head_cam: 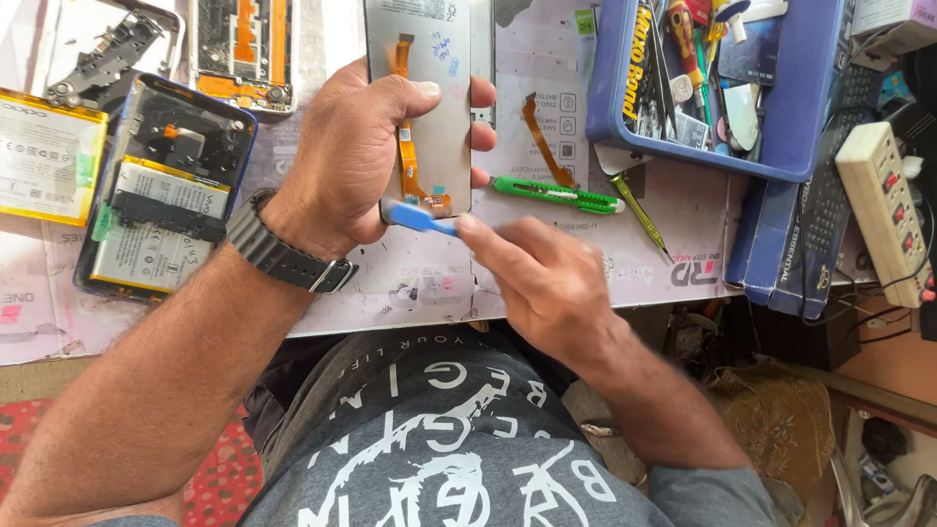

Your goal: The person disassembles a smartphone by prying open the casing and removing internal components. They then clean the detached screen assembly with a brush and liquid from a bottle, wiping the surface before setting it aside.

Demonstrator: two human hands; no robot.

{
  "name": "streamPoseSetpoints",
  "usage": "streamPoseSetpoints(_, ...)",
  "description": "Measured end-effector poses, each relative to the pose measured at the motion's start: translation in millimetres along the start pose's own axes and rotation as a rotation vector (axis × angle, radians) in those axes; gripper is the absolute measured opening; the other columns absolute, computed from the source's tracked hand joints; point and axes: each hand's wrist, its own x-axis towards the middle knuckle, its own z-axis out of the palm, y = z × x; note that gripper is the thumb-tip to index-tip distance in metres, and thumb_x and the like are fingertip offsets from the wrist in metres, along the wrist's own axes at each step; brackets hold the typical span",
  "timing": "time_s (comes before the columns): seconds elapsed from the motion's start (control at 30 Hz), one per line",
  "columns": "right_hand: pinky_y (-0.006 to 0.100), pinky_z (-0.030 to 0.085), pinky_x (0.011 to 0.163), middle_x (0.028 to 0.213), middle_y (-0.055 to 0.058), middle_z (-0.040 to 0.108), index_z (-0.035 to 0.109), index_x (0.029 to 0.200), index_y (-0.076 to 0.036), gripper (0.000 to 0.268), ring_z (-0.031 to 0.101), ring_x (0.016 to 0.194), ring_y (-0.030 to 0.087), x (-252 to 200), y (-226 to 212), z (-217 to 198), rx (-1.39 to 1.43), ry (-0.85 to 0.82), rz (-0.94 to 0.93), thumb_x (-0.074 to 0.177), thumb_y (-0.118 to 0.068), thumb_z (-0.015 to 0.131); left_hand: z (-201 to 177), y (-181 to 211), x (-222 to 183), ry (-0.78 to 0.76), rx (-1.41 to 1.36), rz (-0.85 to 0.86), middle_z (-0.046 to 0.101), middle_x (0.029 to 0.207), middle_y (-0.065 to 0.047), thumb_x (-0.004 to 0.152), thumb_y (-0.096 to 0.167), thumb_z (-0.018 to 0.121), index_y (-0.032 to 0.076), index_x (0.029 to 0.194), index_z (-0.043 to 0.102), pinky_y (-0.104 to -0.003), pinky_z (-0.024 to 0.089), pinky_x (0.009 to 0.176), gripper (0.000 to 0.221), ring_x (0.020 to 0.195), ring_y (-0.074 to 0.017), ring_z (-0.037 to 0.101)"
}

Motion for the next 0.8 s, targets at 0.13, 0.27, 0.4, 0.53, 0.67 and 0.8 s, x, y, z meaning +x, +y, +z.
streamPoseSetpoints(0.13,0.032,0.056,0.060,0.095,0.012,0.069,0.061,0.141,-0.007,0.042,0.070,0.079,0.020,0.9,0.6,2.1,-0.031,-0.005,0.008,0.100,0.004,0.067,-0.8,-3.2,-0.5,0.003,-0.001,-0.006,0.068,0.119,-0.020,0.103,0.029,0.046,-0.006,0.132,0.054,-0.045,0.068,0.078,0.046,0.100,-0.0285,0.073)
streamPoseSetpoints(0.27,0.033,0.054,0.056,0.092,0.013,0.069,0.062,0.138,-0.005,0.042,0.068,0.073,0.020,0.6,2.7,-0.5,0.030,-0.043,-0.016,0.098,0.004,0.069,-1.9,-3.1,-1.4,-0.018,-0.022,0.002,0.065,0.118,-0.020,0.103,0.055,0.045,-0.001,0.136,0.051,-0.047,0.067,0.075,0.066,0.099,-0.0290,0.071)
streamPoseSetpoints(0.4,0.035,0.054,0.061,0.092,0.010,0.067,0.060,0.142,-0.008,0.044,0.067,0.076,0.020,1.4,3.3,-2.4,-0.017,-0.006,-0.005,0.100,0.002,0.070,-2.5,-2.9,-2.5,-0.047,0.011,0.034,0.065,0.118,-0.020,0.098,0.072,0.047,-0.001,0.140,0.051,-0.049,0.068,0.077,0.084,0.100,-0.0301,0.072)
streamPoseSetpoints(0.53,0.032,0.056,0.062,0.094,0.008,0.067,0.060,0.143,-0.012,0.047,0.068,0.075,0.019,0.7,0.9,-4.9,-0.051,0.001,-0.001,0.100,0.001,0.071,-1.8,-3.7,-1.4,-0.061,-0.002,0.024,0.066,0.116,-0.021,0.093,0.080,0.045,-0.001,0.142,0.050,-0.048,0.067,0.076,0.095,0.097,-0.0298,0.072)
streamPoseSetpoints(0.67,0.034,0.055,0.061,0.091,0.008,0.068,0.062,0.139,-0.012,0.046,0.067,0.073,0.019,5.2,1.3,-4.2,0.002,-0.034,-0.050,0.096,0.003,0.071,-2.3,-3.6,-2.8,-0.074,0.010,0.046,0.066,0.116,-0.023,0.088,0.085,0.042,0.000,0.144,0.048,-0.049,0.068,0.074,0.102,0.096,-0.0307,0.073)
streamPoseSetpoints(0.8,0.032,0.056,0.057,0.093,0.012,0.069,0.062,0.140,-0.006,0.043,0.069,0.075,0.020,4.2,4.1,-4.7,-0.019,0.008,-0.014,0.099,0.002,0.070,-1.6,-8.9,-1.4,-0.067,0.006,0.038,0.067,0.116,-0.025,0.090,0.086,0.037,-0.002,0.144,0.050,-0.045,0.068,0.077,0.105,0.094,-0.0302,0.074)
